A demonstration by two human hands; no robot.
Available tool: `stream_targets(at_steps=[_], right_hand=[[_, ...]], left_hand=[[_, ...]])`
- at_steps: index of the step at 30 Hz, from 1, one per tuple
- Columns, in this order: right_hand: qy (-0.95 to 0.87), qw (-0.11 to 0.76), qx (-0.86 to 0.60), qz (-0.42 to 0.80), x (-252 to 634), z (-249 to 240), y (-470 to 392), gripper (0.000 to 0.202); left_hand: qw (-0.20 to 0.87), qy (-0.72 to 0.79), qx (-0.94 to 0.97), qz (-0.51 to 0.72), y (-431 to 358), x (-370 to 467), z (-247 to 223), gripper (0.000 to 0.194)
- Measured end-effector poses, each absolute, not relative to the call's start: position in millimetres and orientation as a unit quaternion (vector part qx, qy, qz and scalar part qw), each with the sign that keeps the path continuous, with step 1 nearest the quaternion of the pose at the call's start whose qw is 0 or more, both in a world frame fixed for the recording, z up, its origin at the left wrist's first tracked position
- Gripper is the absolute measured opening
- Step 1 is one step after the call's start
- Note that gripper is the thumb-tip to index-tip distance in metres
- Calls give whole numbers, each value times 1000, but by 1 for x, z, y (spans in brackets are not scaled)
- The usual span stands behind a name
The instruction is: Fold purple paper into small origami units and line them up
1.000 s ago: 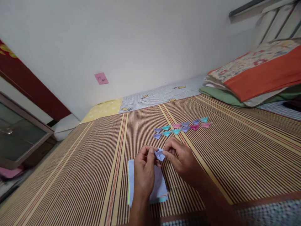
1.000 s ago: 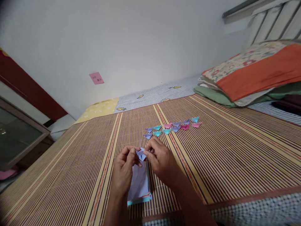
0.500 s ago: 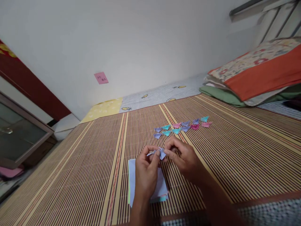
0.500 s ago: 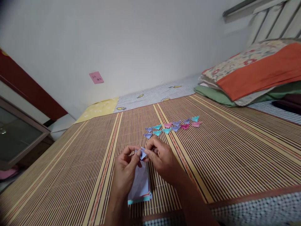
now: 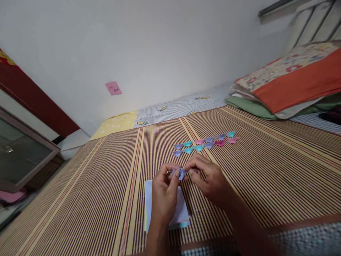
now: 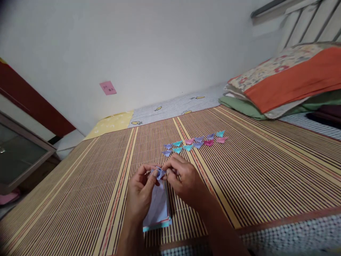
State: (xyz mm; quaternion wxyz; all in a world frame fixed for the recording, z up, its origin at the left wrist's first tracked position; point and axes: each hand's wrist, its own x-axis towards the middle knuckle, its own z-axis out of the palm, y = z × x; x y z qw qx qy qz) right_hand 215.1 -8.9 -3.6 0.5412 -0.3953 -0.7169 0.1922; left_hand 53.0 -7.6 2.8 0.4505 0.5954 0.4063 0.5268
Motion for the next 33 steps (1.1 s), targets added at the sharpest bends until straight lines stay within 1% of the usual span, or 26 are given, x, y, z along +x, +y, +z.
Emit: stream_targets(at_steps=[5, 10, 16, 23, 29, 33], right_hand=[[-727, 546, -393, 134, 210, -4, -9, 12], [-716, 556, -407, 109, 207, -3, -10, 17], [-714, 534, -449, 60, 206, 6, -15, 17], [-739, 506, -443, 34, 206, 8, -17, 13], [-746, 492, -449, -9, 203, 9, -17, 18], [-740, 494, -457, -11, 201, 10, -18, 19]], left_hand=[[422, 412, 614, 525, -10, 56, -1, 8], [449, 382, 603, 538, -10, 60, -3, 6], [463, 376, 589, 544, -10, 62, -3, 5], [462, 378, 580, 554, -10, 64, -3, 9], [406, 425, 594, 549, -13, 65, 3, 8], [379, 447, 599, 546, -14, 64, 4, 9]])
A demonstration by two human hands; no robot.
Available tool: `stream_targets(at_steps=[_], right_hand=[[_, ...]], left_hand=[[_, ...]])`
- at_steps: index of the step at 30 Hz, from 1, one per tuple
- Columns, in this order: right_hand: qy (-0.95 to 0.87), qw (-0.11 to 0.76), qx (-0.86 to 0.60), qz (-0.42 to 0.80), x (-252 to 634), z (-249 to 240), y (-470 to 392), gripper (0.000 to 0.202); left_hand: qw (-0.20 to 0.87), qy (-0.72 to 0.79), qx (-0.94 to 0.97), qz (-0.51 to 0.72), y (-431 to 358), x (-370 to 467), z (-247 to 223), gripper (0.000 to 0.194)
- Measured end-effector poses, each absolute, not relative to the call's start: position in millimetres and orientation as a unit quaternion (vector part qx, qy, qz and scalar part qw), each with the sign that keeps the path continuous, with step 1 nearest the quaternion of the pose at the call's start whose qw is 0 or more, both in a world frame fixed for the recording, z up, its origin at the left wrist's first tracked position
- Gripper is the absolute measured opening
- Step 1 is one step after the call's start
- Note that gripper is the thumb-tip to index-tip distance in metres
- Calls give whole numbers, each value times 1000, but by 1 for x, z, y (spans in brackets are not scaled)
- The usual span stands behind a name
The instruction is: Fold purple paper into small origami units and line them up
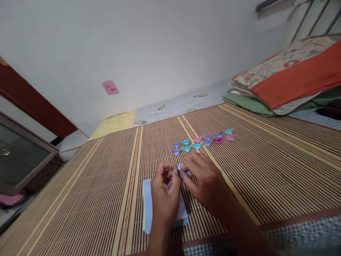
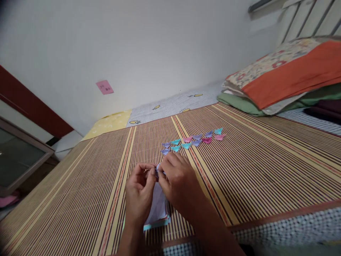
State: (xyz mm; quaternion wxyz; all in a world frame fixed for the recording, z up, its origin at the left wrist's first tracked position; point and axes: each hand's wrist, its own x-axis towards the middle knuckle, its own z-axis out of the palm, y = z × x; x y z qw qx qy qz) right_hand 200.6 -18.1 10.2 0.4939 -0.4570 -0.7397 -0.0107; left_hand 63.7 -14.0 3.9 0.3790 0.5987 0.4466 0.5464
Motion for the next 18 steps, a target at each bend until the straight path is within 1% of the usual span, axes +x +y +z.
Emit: stream_targets(at_steps=[3, 6, 10, 13, 18], right_hand=[[-733, 506, -454, -11, 201, 9, -17, 19], [-732, 513, -448, -10, 202, 8, -16, 19], [-741, 506, -442, -6, 203, 9, -17, 19], [-753, 483, -446, 5, 202, 10, -19, 20], [-760, 473, -445, 15, 200, 10, -20, 22]], left_hand=[[357, 468, 601, 541, -15, 63, 4, 9], [401, 460, 598, 520, -14, 63, 5, 5], [476, 445, 573, 497, -12, 63, 4, 16], [482, 448, 558, 505, -10, 63, 3, 17], [483, 440, 541, 530, -10, 65, 3, 12]])
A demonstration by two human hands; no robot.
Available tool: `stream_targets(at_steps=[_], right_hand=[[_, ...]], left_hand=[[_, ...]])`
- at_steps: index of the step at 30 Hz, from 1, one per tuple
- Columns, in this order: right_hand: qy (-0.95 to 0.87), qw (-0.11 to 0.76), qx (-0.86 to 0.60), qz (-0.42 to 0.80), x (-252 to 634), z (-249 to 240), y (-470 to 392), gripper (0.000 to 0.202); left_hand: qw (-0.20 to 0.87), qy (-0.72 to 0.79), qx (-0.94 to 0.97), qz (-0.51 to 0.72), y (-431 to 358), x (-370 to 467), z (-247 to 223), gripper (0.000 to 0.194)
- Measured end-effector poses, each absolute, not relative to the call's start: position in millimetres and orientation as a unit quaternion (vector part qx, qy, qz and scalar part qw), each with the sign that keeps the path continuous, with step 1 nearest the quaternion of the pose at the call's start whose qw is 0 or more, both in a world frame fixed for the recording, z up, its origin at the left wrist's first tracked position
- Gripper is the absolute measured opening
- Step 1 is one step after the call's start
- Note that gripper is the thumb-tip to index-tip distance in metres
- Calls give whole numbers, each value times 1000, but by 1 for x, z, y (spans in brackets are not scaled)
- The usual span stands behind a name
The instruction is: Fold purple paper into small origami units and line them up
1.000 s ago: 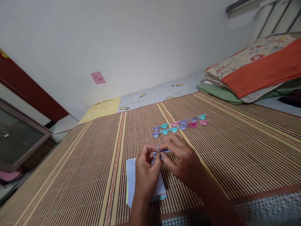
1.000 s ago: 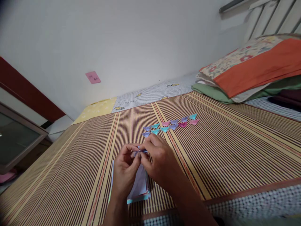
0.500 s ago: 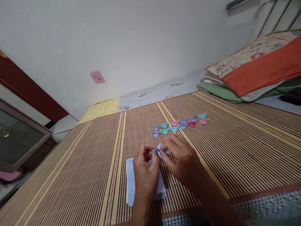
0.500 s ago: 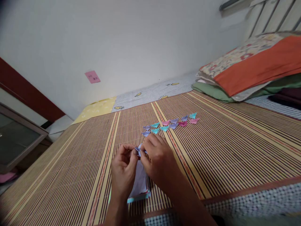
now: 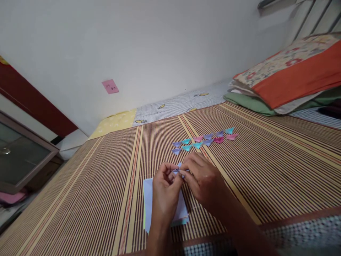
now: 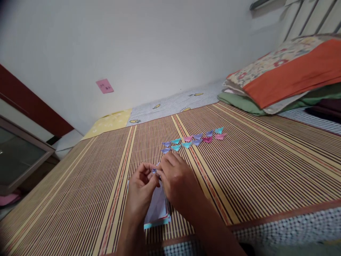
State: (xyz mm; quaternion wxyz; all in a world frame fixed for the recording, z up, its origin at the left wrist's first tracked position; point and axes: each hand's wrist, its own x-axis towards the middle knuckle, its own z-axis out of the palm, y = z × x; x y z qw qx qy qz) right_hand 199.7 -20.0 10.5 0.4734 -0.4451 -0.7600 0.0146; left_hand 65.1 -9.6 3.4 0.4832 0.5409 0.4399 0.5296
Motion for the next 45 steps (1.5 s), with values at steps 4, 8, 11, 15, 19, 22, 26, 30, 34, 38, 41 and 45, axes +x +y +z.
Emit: stream_targets(at_steps=[4, 8, 11, 15, 19, 22, 26, 30, 34, 38, 41, 45], right_hand=[[-760, 474, -444, 17, 199, 9, -18, 22], [-756, 483, -443, 14, 198, 8, -17, 22], [-763, 473, -441, 6, 196, 6, -16, 23], [-777, 448, -441, 6, 195, 5, -17, 23], [-772, 461, -436, 1, 196, 6, -18, 21], [-764, 476, -435, -8, 197, 7, -18, 19], [-764, 484, -427, -12, 198, 9, -17, 20], [-769, 485, -416, 1, 198, 9, -17, 20], [-777, 478, -410, 1, 199, 10, -19, 17], [-784, 470, -405, 13, 203, 9, -18, 17], [-789, 472, -392, 33, 206, 7, -16, 14], [-800, 460, -383, 43, 209, 5, -15, 16]], left_hand=[[451, 460, 561, 520, -11, 65, 3, 6], [382, 493, 596, 506, -14, 61, 5, 6], [360, 504, 605, 500, -15, 58, 7, 11], [367, 491, 600, 514, -15, 57, 9, 16], [384, 485, 572, 539, -13, 58, 9, 14], [403, 473, 557, 550, -13, 58, 10, 9], [429, 468, 545, 548, -13, 57, 10, 5], [445, 463, 545, 539, -11, 57, 7, 8], [475, 449, 537, 534, -10, 56, 7, 13], [504, 434, 532, 523, -10, 52, 11, 15], [524, 428, 530, 511, -8, 49, 11, 18], [544, 425, 523, 500, -6, 48, 9, 19]])
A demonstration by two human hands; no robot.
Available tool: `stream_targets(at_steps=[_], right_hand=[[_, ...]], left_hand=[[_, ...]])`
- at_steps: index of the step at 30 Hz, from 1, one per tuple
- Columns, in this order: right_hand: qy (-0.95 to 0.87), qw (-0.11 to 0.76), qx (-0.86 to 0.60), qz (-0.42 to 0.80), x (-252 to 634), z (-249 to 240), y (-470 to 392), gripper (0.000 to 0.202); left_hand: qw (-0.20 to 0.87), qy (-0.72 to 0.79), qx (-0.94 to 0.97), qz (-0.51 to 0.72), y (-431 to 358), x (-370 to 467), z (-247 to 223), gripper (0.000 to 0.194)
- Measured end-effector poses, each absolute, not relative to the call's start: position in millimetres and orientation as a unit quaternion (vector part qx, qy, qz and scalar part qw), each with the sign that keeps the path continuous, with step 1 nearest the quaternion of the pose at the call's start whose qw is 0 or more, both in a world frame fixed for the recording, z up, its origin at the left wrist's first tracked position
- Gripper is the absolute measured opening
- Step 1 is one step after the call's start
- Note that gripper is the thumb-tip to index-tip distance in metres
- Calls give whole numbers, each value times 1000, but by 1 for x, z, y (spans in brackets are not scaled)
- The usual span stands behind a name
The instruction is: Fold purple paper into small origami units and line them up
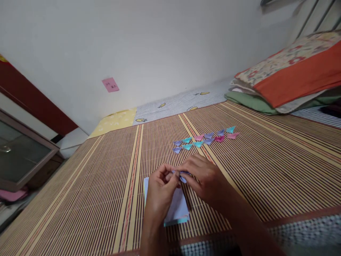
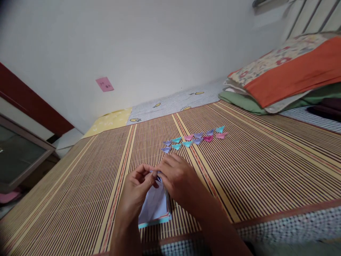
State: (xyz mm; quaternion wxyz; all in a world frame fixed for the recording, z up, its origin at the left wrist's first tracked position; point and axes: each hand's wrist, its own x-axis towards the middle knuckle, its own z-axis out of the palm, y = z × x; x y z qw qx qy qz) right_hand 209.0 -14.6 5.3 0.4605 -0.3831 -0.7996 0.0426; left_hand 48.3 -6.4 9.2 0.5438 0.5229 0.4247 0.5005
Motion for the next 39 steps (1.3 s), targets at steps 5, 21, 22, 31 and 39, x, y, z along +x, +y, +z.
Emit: stream_targets(at_steps=[5, 21, 22, 31, 39], right_hand=[[-798, 457, -392, 26, 211, 6, -14, 17], [-757, 473, -450, 14, 199, 8, -18, 19], [-749, 484, -451, 27, 199, 8, -19, 19], [-760, 472, -445, 46, 197, 0, -17, 18], [-752, 467, -463, 49, 195, 3, -18, 18]], left_hand=[[539, 436, 524, 495, -7, 49, 12, 18], [424, 492, 530, 545, -13, 63, 9, 12], [428, 489, 529, 545, -13, 63, 10, 12], [484, 467, 514, 533, -11, 63, 8, 14], [440, 481, 511, 560, -15, 68, 10, 15]])
